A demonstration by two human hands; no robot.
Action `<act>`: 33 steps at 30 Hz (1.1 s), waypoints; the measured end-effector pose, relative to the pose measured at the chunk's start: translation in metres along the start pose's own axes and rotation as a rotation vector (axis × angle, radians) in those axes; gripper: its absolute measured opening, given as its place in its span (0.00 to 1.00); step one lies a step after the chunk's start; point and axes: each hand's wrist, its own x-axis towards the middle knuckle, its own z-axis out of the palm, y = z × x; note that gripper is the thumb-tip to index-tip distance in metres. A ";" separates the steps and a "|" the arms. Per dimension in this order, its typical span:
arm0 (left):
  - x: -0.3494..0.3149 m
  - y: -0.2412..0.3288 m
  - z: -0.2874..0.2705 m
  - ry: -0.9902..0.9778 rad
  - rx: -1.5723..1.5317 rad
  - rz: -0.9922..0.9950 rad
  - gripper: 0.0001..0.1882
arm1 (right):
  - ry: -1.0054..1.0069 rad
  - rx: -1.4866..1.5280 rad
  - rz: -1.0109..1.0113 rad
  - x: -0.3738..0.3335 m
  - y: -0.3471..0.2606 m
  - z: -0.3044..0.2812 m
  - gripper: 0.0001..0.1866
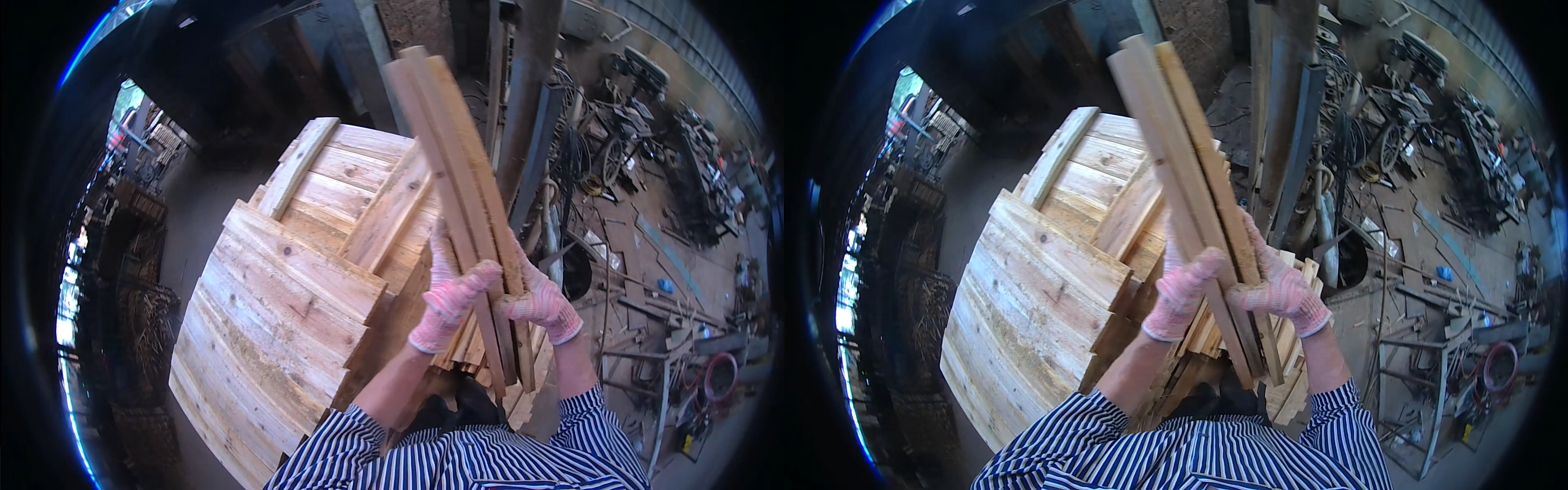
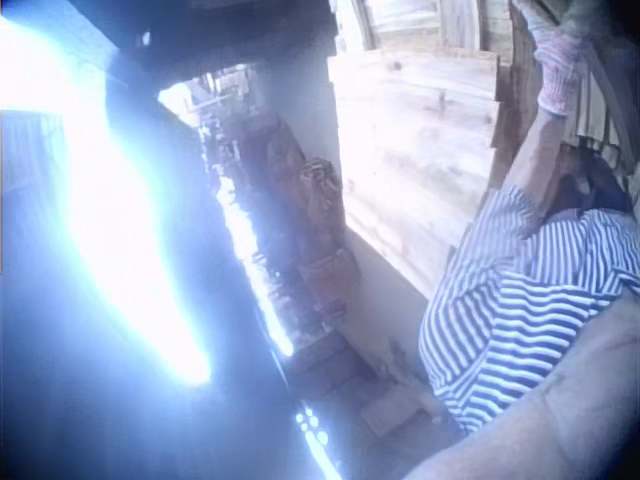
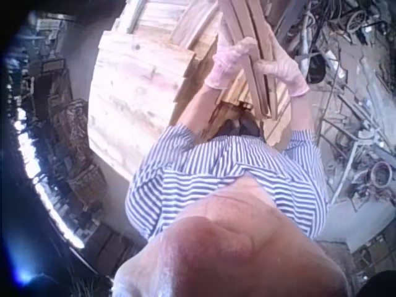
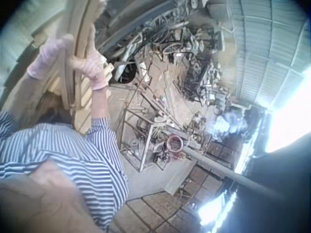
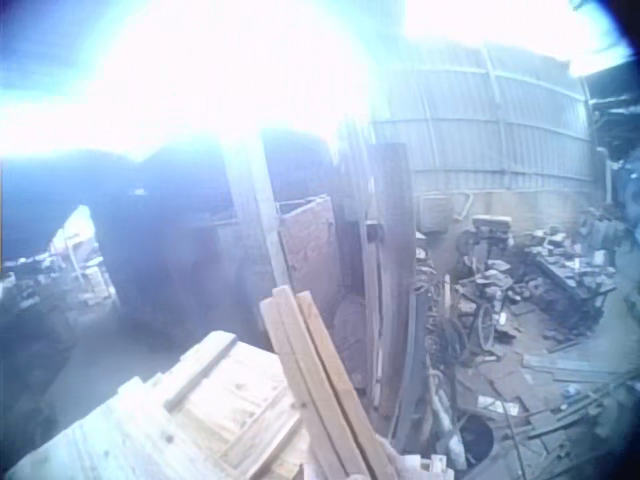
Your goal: The person picks up wooden planks from a large pile and stacks them neatly on a metal rack. They wear pink gloves and handle the wood by hand, repeatedly lifting and placing the planks to build a vertical stack.
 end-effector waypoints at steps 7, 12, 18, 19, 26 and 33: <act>-0.023 0.095 -0.114 0.705 0.035 -0.068 0.25 | -0.197 -0.801 0.083 0.129 -0.058 0.101 0.56; -0.061 0.114 -0.182 0.803 -0.093 0.137 0.33 | -0.295 -1.149 0.111 0.255 -0.047 0.160 0.47; -0.072 0.111 -0.221 0.858 -0.059 0.180 0.32 | -0.326 -1.330 -0.042 0.291 0.011 0.206 0.38; -0.069 0.109 -0.219 0.968 0.000 0.160 0.30 | -0.331 -1.331 0.030 0.285 0.010 0.209 0.38; -0.009 0.109 -0.205 0.806 -0.207 0.167 0.34 | -0.564 -0.987 -0.020 0.235 -0.045 0.211 0.51; 0.013 0.111 -0.220 0.663 -0.287 0.098 0.38 | -0.189 -1.286 -0.016 0.345 -0.021 0.140 0.44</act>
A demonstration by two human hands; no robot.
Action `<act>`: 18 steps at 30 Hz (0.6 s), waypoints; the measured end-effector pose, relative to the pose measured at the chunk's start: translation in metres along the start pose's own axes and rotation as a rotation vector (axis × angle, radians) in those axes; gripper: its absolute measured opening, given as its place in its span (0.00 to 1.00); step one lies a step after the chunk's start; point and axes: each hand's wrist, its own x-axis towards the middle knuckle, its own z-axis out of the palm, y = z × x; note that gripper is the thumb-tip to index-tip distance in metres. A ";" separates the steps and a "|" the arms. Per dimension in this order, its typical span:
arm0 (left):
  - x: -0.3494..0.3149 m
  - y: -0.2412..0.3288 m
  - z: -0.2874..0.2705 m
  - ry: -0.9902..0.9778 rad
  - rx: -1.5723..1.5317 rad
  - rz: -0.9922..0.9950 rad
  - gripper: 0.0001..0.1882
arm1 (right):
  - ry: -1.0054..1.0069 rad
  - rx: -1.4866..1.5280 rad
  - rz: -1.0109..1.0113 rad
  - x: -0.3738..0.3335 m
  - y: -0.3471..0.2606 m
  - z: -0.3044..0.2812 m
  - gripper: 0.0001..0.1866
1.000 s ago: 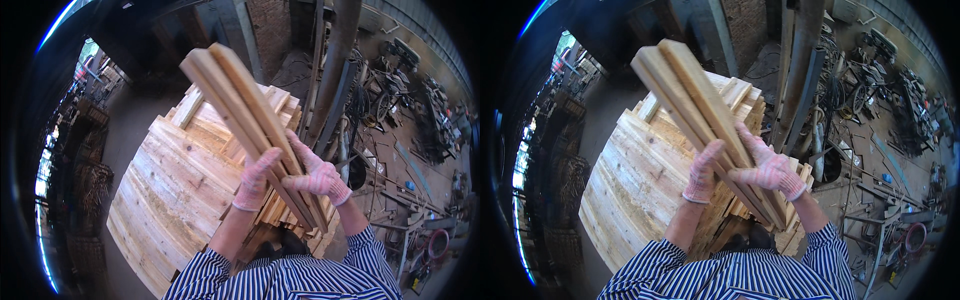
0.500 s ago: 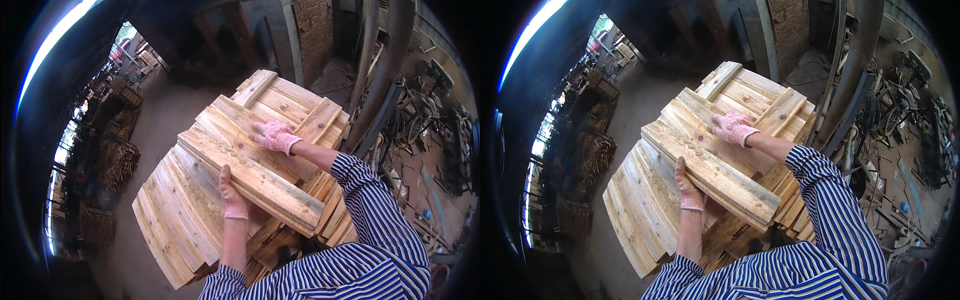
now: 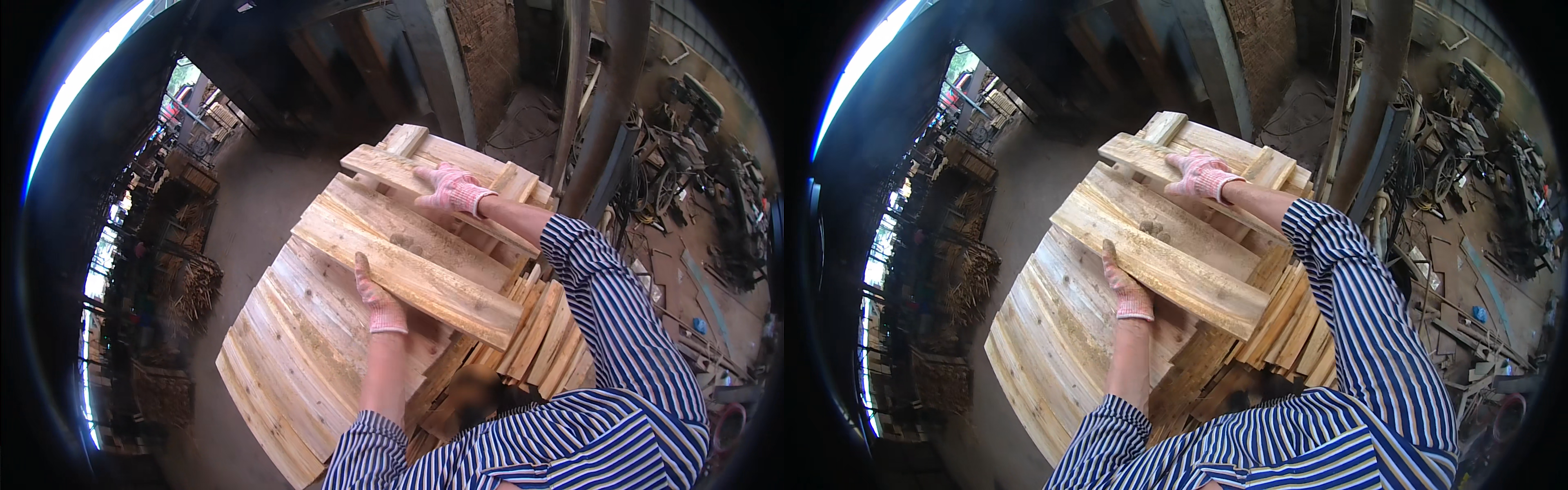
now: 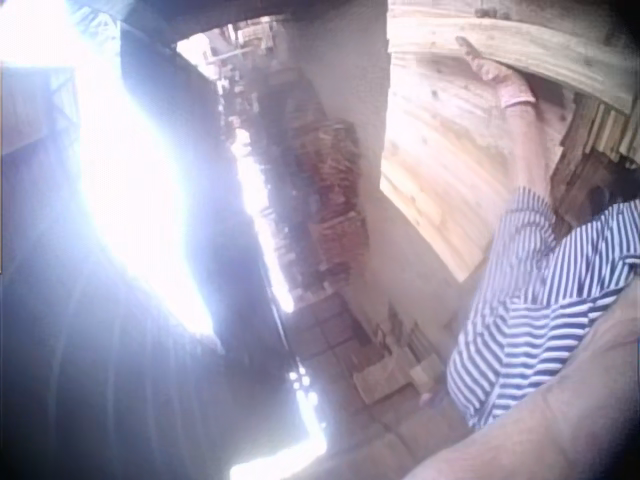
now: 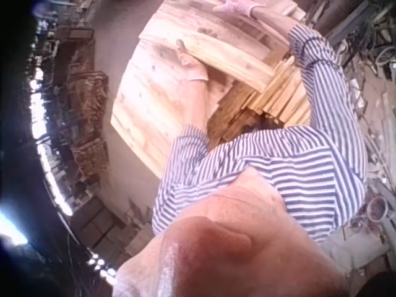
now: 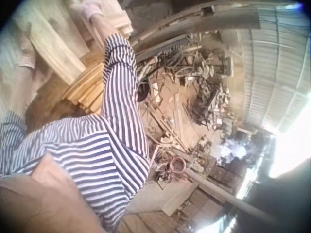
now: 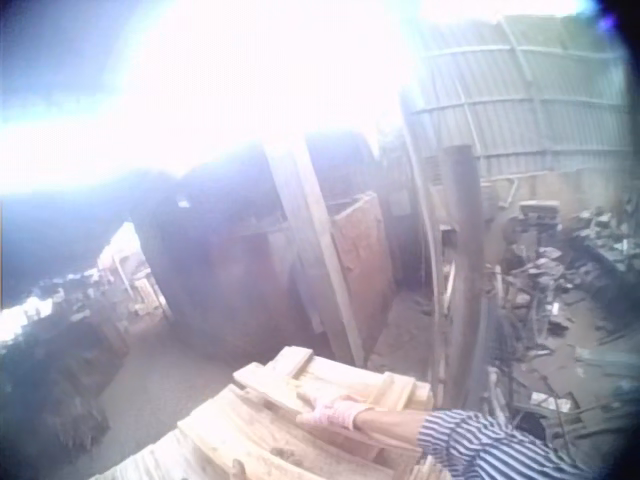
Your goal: The person picks up wooden planks from a large pile and stacks them neatly on a metal rack. They wear pink gloves and handle the wood by hand, repeatedly lifting and placing the planks to build a vertical stack.
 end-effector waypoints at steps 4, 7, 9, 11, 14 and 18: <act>-0.001 -0.006 -0.004 0.118 0.091 0.102 0.41 | -0.173 -0.026 -0.098 0.021 0.002 0.028 0.38; 0.011 -0.008 0.001 0.062 -0.133 -0.054 0.40 | -0.042 -0.004 -0.137 0.001 -0.021 0.026 0.42; 0.026 -0.007 0.008 0.074 0.098 0.090 0.43 | -0.080 0.040 -0.217 -0.026 -0.039 0.019 0.47; 0.038 -0.006 0.015 -0.130 -0.182 0.060 0.46 | -0.246 0.189 -0.285 -0.050 -0.046 0.003 0.51; 0.040 -0.011 0.022 -0.311 0.842 0.346 0.48 | -0.166 0.275 -0.294 -0.056 -0.037 -0.027 0.56; 0.023 -0.034 0.035 -0.295 2.436 0.577 0.60 | 0.001 0.141 -0.092 -0.010 0.014 -0.060 0.52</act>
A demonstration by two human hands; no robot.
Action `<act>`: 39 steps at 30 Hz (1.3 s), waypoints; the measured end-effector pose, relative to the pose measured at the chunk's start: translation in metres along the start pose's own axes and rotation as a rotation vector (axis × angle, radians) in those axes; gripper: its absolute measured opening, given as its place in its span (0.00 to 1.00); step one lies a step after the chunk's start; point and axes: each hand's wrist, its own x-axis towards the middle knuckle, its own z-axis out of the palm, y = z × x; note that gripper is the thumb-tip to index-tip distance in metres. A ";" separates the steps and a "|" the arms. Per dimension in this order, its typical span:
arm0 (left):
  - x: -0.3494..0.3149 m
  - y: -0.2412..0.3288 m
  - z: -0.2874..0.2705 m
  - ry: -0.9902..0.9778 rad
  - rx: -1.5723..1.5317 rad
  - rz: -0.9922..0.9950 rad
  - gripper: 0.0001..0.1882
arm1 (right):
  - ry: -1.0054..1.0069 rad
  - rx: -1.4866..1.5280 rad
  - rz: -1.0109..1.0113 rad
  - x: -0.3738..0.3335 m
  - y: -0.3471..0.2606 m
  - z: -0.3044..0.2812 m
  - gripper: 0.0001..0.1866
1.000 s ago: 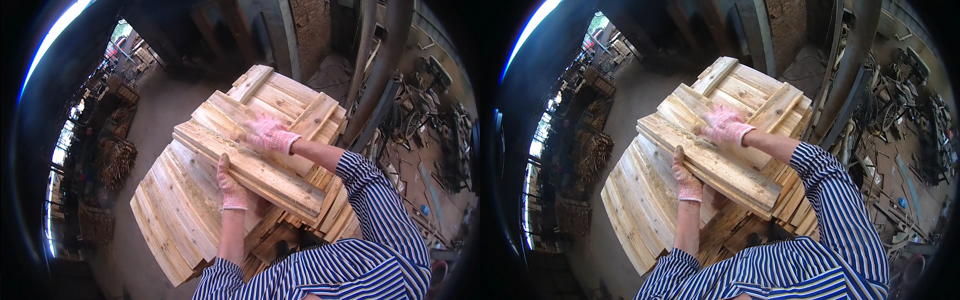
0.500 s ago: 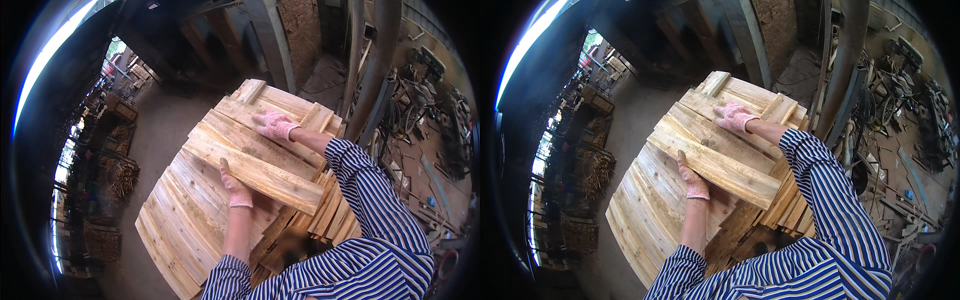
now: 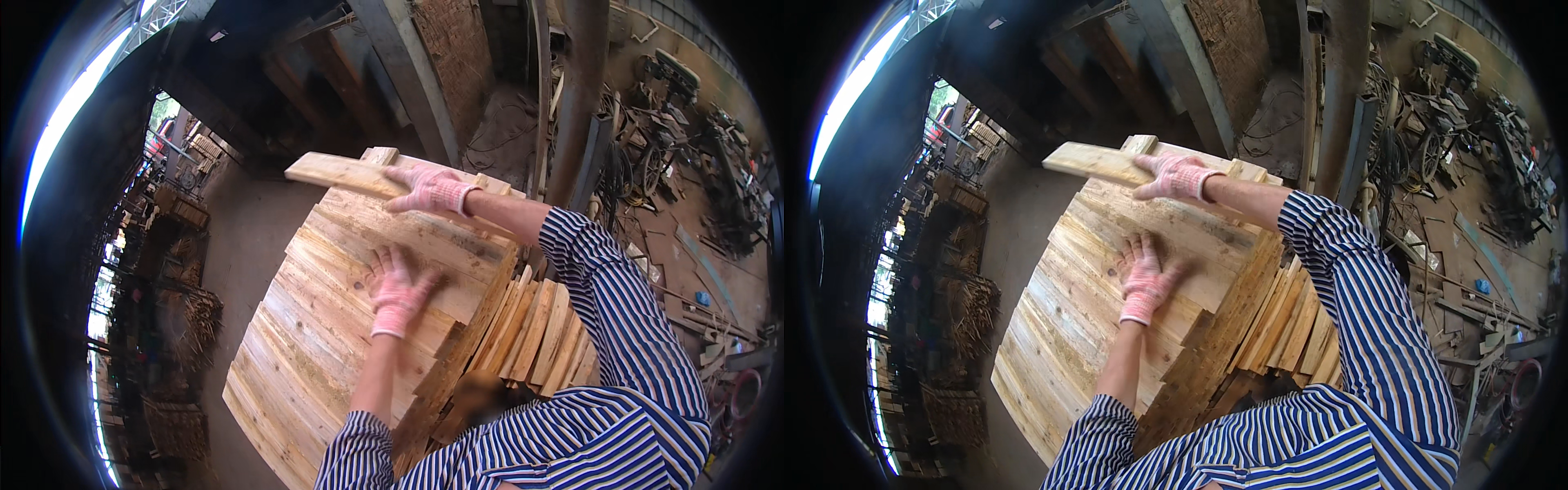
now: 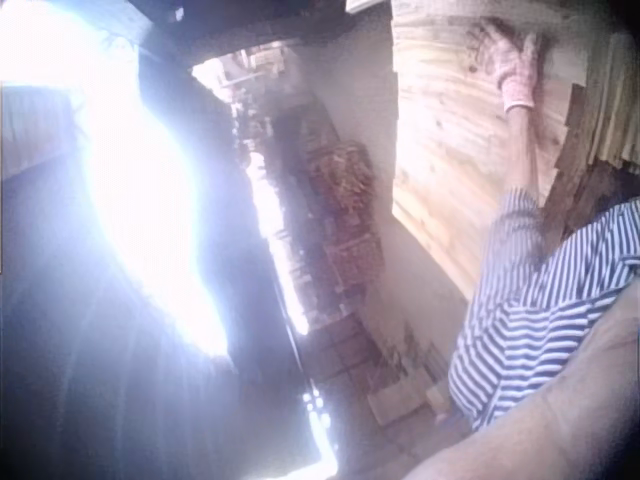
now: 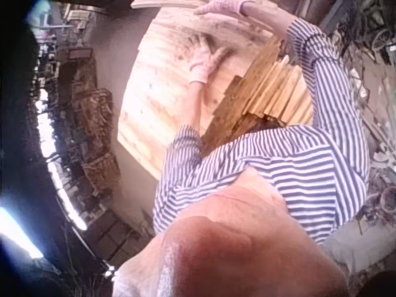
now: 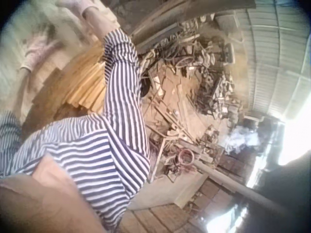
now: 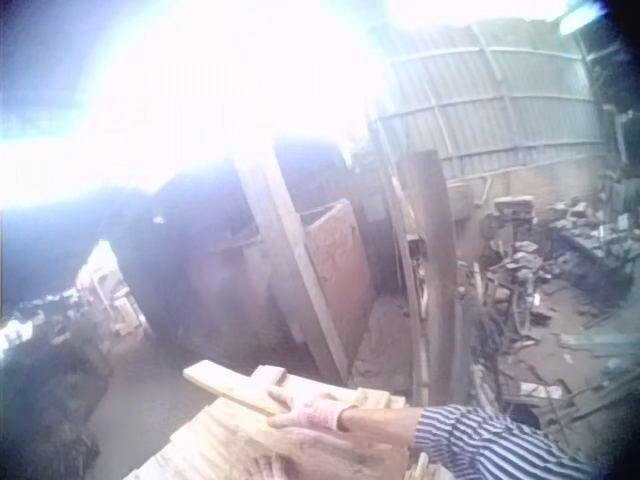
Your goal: The person picks up wooden planks from a large pile and stacks them neatly on a metal rack. They wear pink gloves and handle the wood by hand, repeatedly lifting and placing the planks to build a vertical stack.
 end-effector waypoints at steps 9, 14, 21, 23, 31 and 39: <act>0.008 0.015 -0.006 -0.131 -0.154 -0.095 0.62 | -0.024 -0.080 0.058 0.060 0.058 0.059 0.39; 0.001 0.020 -0.006 -0.056 -0.214 -0.097 0.58 | 0.074 1.073 -0.222 0.020 0.098 0.014 0.27; -0.112 0.103 0.004 0.473 -0.968 0.205 0.28 | 0.955 0.933 0.108 -0.195 0.247 0.065 0.20; -0.162 0.139 0.041 0.148 -1.157 0.413 0.24 | 0.977 0.636 0.705 -0.266 0.283 0.134 0.19; -0.298 0.155 0.318 -1.171 -0.796 -0.193 0.32 | 0.651 1.215 1.397 -0.490 0.300 0.456 0.11; -0.264 0.232 0.568 -0.986 -0.672 -0.153 0.48 | 0.392 0.699 1.488 -0.542 0.385 0.562 0.31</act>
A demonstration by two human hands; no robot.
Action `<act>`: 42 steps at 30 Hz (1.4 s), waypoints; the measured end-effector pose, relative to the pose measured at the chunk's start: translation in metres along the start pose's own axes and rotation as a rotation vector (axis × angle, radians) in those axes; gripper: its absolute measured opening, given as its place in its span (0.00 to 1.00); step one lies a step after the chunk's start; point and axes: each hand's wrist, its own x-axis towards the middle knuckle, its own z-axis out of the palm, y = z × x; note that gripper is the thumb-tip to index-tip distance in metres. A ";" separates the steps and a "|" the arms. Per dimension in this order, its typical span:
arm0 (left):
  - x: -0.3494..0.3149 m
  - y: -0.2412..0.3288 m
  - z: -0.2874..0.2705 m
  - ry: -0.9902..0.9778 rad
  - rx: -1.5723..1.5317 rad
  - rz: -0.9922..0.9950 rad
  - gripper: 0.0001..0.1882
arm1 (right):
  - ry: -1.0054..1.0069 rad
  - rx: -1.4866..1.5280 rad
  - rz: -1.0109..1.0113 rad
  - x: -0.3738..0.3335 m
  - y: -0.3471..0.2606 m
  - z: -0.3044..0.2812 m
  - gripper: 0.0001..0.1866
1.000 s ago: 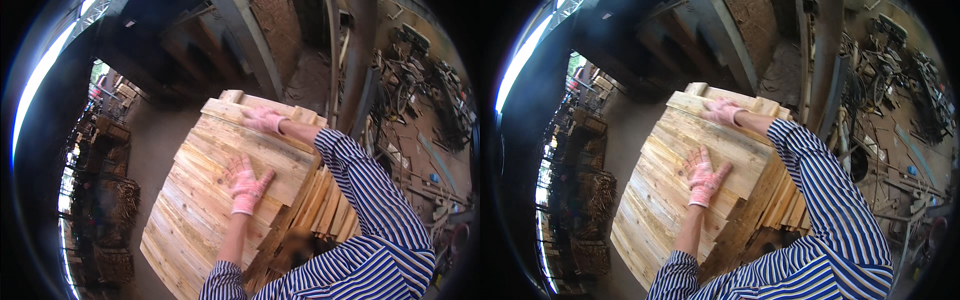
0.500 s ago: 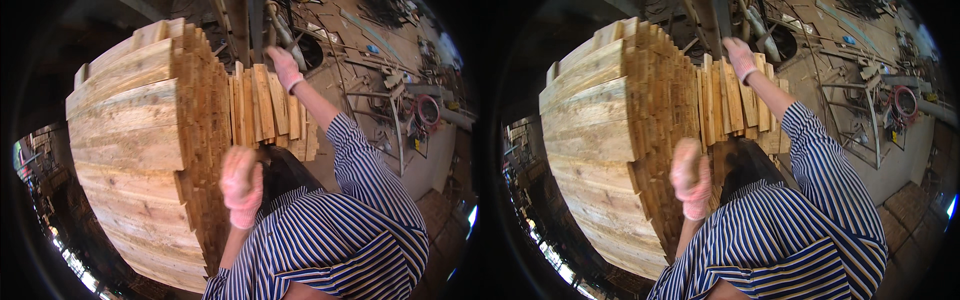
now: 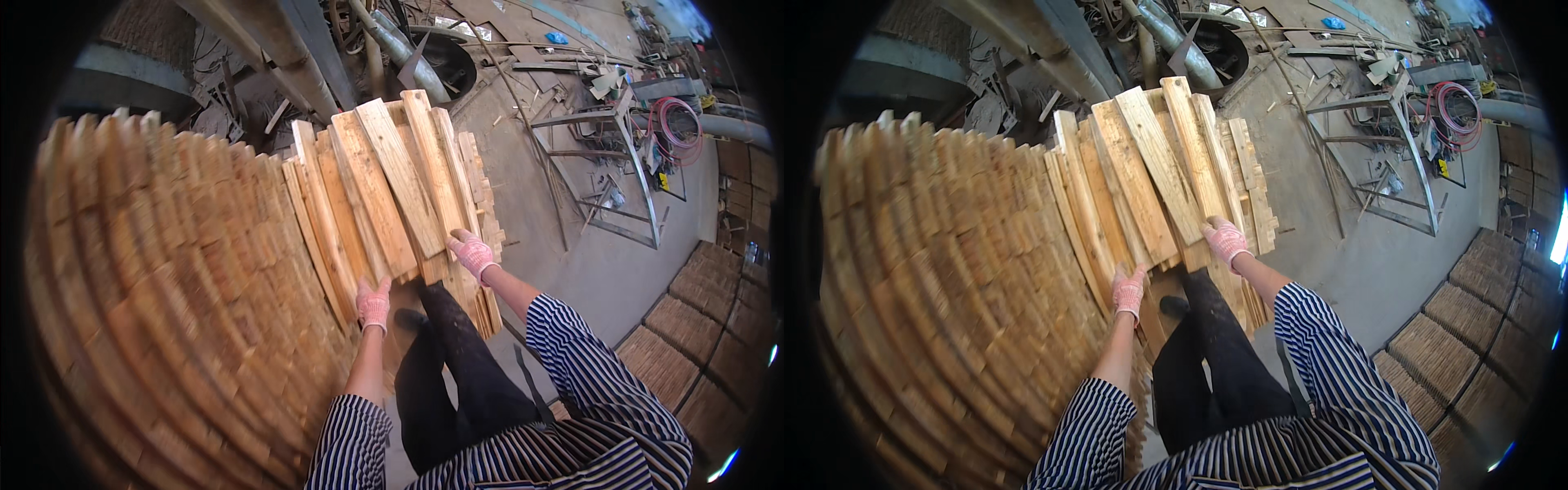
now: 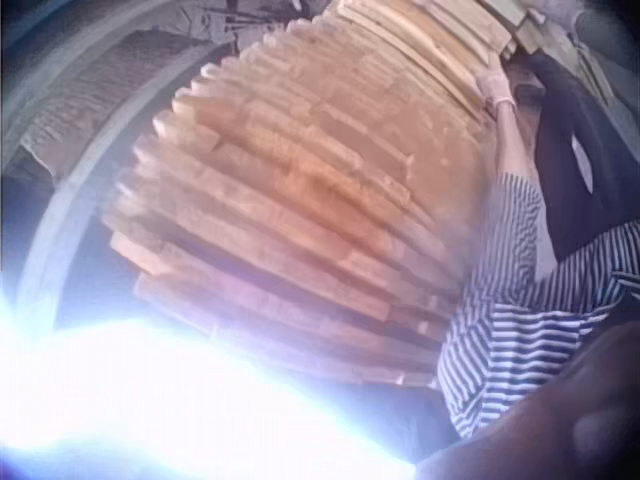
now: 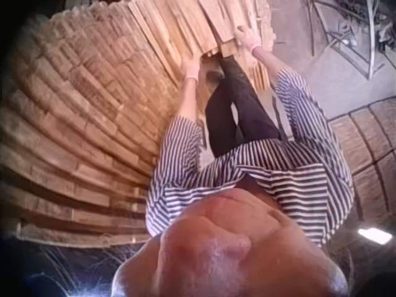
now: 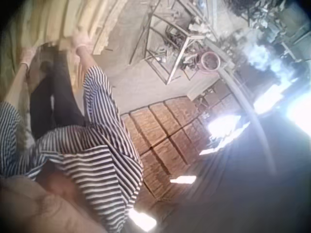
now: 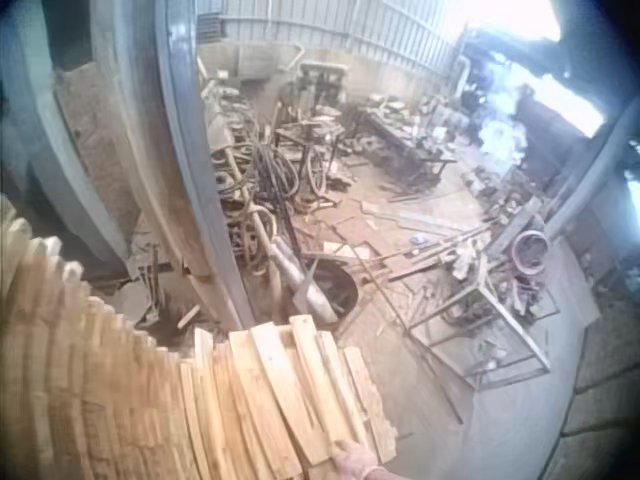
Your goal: The person picks up wooden planks from a large pile and stacks them neatly on a metal rack. They wear pink gloves and handle the wood by hand, repeatedly lifting and placing the planks to build a vertical stack.
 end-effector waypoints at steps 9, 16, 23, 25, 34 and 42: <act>0.107 0.077 0.082 0.361 0.122 -0.092 0.62 | 0.169 -0.238 0.041 0.157 -0.090 0.073 0.63; 0.119 0.098 0.065 0.123 0.211 -0.048 0.52 | 0.029 -0.160 0.162 0.159 -0.094 0.075 0.72; 0.129 0.045 0.022 -0.145 -0.110 0.058 0.50 | -0.111 0.175 0.138 0.152 -0.079 0.079 0.61; 0.122 0.025 -0.001 -0.129 -0.139 0.002 0.54 | -0.232 0.571 0.143 0.128 -0.076 0.086 0.52; -0.053 0.050 -0.074 -0.251 -0.602 -0.051 0.35 | -0.299 0.655 -0.105 -0.005 -0.080 0.068 0.44; -0.204 0.142 -0.071 0.154 0.027 0.224 0.54 | -0.627 0.949 -0.114 -0.094 -0.146 0.023 0.56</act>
